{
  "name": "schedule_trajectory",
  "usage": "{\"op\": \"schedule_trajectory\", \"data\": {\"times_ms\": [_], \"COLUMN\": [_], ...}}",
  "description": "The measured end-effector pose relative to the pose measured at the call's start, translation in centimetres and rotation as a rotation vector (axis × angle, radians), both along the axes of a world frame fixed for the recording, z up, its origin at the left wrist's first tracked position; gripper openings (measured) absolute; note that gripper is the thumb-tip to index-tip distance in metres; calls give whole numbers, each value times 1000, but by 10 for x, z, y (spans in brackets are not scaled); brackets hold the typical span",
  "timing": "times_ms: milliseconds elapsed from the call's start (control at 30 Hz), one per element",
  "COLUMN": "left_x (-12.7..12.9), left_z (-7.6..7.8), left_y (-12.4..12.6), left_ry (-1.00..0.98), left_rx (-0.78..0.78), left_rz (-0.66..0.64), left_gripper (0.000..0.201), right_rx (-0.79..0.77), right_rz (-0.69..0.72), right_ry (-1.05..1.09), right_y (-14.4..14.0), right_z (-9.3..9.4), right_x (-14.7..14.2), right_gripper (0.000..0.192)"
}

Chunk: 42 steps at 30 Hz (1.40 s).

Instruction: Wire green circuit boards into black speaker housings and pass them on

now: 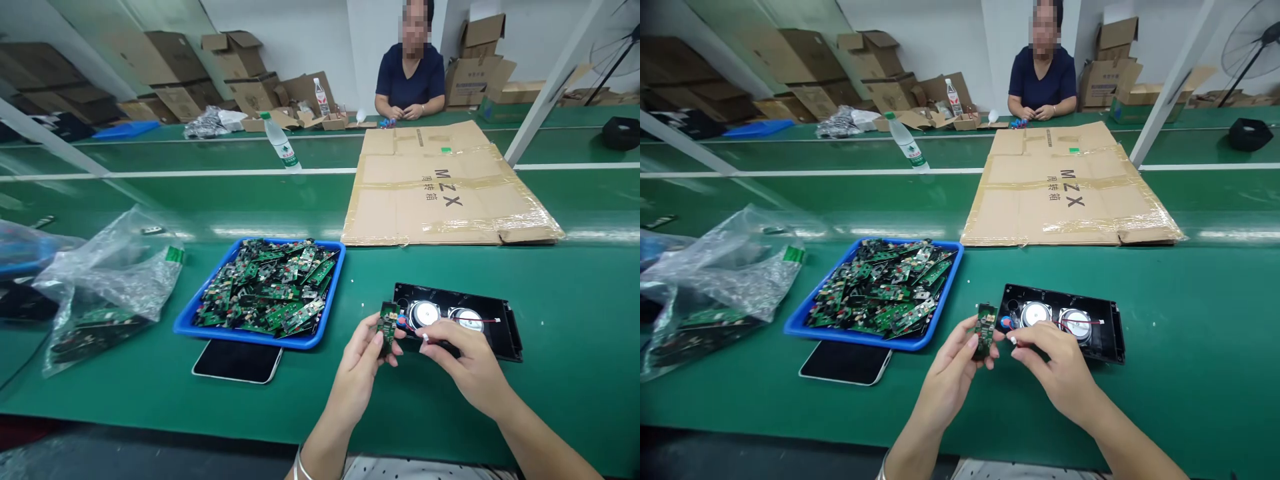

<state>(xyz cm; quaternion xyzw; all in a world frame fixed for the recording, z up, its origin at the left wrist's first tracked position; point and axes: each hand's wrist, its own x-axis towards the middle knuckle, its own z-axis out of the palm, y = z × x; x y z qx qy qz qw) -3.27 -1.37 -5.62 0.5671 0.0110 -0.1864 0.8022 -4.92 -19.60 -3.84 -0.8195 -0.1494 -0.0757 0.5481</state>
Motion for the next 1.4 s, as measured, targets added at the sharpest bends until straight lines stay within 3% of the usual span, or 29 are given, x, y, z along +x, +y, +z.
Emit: {"op": "schedule_trajectory", "data": {"times_ms": [133,333,533,700,800,900,1033,1400], "left_x": [-2,-3,-4,-1,2,4,5,7], "left_z": [5,20,25,17,12,12,15,15], "left_y": [6,18,12,6,9,12,12,10], "left_ry": [-70,-161,-233,-308,-346,-261,-221,-247], "left_rx": [183,455,390,249,172,104,125,173], "left_rz": [-45,-60,-24,-45,-32,-61,-64,-95], "left_gripper": [32,21,16,25,30,43,53,44], "right_rx": [-103,-98,-101,-78,-111,-209,-348,-476], "right_rz": [8,-77,15,34,61,31,10,34], "right_ry": [-47,22,-20,-42,-145,-302,-431,-539], "right_y": [8,10,21,26,24,23,23,19], "right_z": [3,2,3,2,1,0,0,-3], "right_x": [6,7,1,-3,-2,0,3,4], "right_gripper": [20,16,14,13,14,15,16,19]}}
